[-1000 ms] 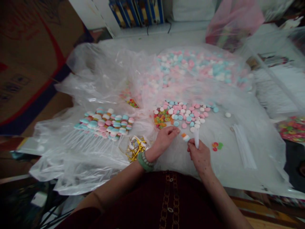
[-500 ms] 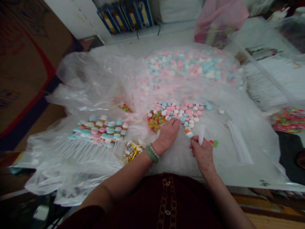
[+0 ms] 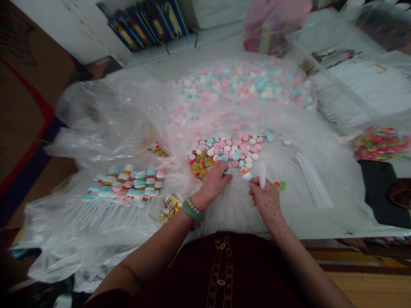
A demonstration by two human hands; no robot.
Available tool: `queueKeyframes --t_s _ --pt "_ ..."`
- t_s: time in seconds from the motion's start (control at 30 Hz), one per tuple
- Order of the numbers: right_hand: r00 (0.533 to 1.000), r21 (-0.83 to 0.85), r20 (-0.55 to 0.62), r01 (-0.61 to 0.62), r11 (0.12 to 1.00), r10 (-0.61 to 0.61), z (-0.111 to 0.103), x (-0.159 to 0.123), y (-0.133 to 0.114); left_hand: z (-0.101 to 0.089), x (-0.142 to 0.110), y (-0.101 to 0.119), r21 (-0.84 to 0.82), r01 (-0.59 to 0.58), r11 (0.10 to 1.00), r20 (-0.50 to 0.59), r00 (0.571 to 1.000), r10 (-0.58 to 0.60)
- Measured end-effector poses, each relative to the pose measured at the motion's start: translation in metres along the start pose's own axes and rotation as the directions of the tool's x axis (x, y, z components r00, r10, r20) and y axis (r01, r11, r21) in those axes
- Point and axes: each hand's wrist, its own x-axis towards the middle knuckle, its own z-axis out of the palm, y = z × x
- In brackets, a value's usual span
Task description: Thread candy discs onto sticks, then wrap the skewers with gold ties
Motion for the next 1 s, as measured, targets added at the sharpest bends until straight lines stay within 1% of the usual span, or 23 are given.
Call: queueKeyframes --t_s 0.1,0.23,0.3,0.4,0.47,0.5,0.53,0.57,0.6,0.63,0.67,0.7,0.73,0.77,0.8,0.83,0.87,0.93,1.0 --pt "1.000 -0.006 0.003 -0.019 1.000 0.019 0.000 0.001 0.002 -0.002 -0.005 -0.004 -0.006 -0.054 0.998 0.065 0.996 0.055" --pt "1.000 -0.030 0.009 -0.021 0.999 0.021 0.000 0.001 0.002 0.001 -0.019 -0.006 0.062 -0.157 0.986 0.130 0.980 0.148" --pt "1.000 -0.034 0.024 -0.009 0.999 0.010 0.000 0.000 0.002 0.002 -0.024 -0.007 0.065 -0.191 0.979 0.137 0.974 0.181" --pt "0.998 -0.078 0.056 -0.009 0.997 0.013 0.000 -0.001 0.002 0.003 -0.027 -0.008 0.021 -0.196 0.980 0.120 0.974 0.192" --pt "0.998 -0.138 0.065 -0.008 0.990 0.017 -0.001 -0.003 0.003 0.002 -0.028 -0.009 -0.017 -0.174 0.985 0.122 0.977 0.174" --pt "0.997 -0.171 0.069 -0.003 0.985 0.015 -0.001 -0.004 0.004 0.001 -0.027 -0.010 -0.041 -0.142 0.989 0.116 0.982 0.146" --pt "0.997 -0.205 0.079 0.008 0.979 0.008 -0.001 -0.005 0.005 -0.001 -0.027 -0.011 -0.082 -0.091 0.992 0.093 0.991 0.099" --pt "0.996 -0.243 0.090 0.027 0.970 -0.005 -0.001 -0.007 0.005 -0.004 -0.026 -0.011 -0.152 -0.018 0.988 0.059 0.998 0.028" --pt "0.995 -0.284 0.102 0.050 0.958 -0.022 0.000 -0.009 0.005 -0.006 -0.025 -0.012 -0.259 0.072 0.963 0.025 0.997 -0.068" --pt "0.992 -0.326 0.116 0.076 0.942 -0.040 0.001 -0.011 0.005 -0.009 -0.024 -0.013 -0.401 0.168 0.901 0.016 0.984 -0.176" --pt "0.989 -0.368 0.132 0.107 0.924 -0.062 0.003 -0.014 0.004 -0.013 -0.024 -0.014 -0.559 0.257 0.789 0.048 0.959 -0.278" --pt "0.985 -0.405 0.151 0.140 0.904 -0.085 0.005 -0.017 0.003 -0.016 -0.024 -0.014 -0.703 0.329 0.630 0.118 0.928 -0.354" --pt "0.979 -0.437 0.170 0.174 0.882 -0.109 0.008 -0.019 0.002 -0.019 -0.024 -0.014 -0.809 0.381 0.448 0.205 0.897 -0.393" --pt "0.973 -0.464 0.193 0.207 0.861 -0.130 0.011 -0.021 0.001 -0.021 -0.025 -0.014 -0.869 0.411 0.275 0.286 0.871 -0.400" --pt "0.965 -0.486 0.215 0.239 0.841 -0.150 0.013 -0.023 0.000 -0.023 -0.026 -0.013 -0.896 0.422 0.137 0.342 0.854 -0.393" --pt "0.958 -0.502 0.234 0.266 0.823 -0.167 0.016 -0.024 -0.001 -0.024 -0.028 -0.013 -0.906 0.422 0.043 0.375 0.844 -0.384" --pt "0.953 -0.516 0.246 0.284 0.808 -0.177 0.017 -0.024 -0.001 -0.024 -0.029 -0.012 -0.911 0.413 -0.015 0.387 0.839 -0.382" --pt "0.951 -0.533 0.252 0.292 0.794 -0.181 0.019 -0.023 0.000 -0.024 -0.031 -0.010 -0.917 0.392 -0.079 0.392 0.841 -0.373" --pt "0.955 -0.532 0.244 0.276 0.800 -0.168 0.018 -0.020 0.002 -0.023 -0.032 -0.008 -0.910 0.389 -0.141 0.413 0.849 -0.329"
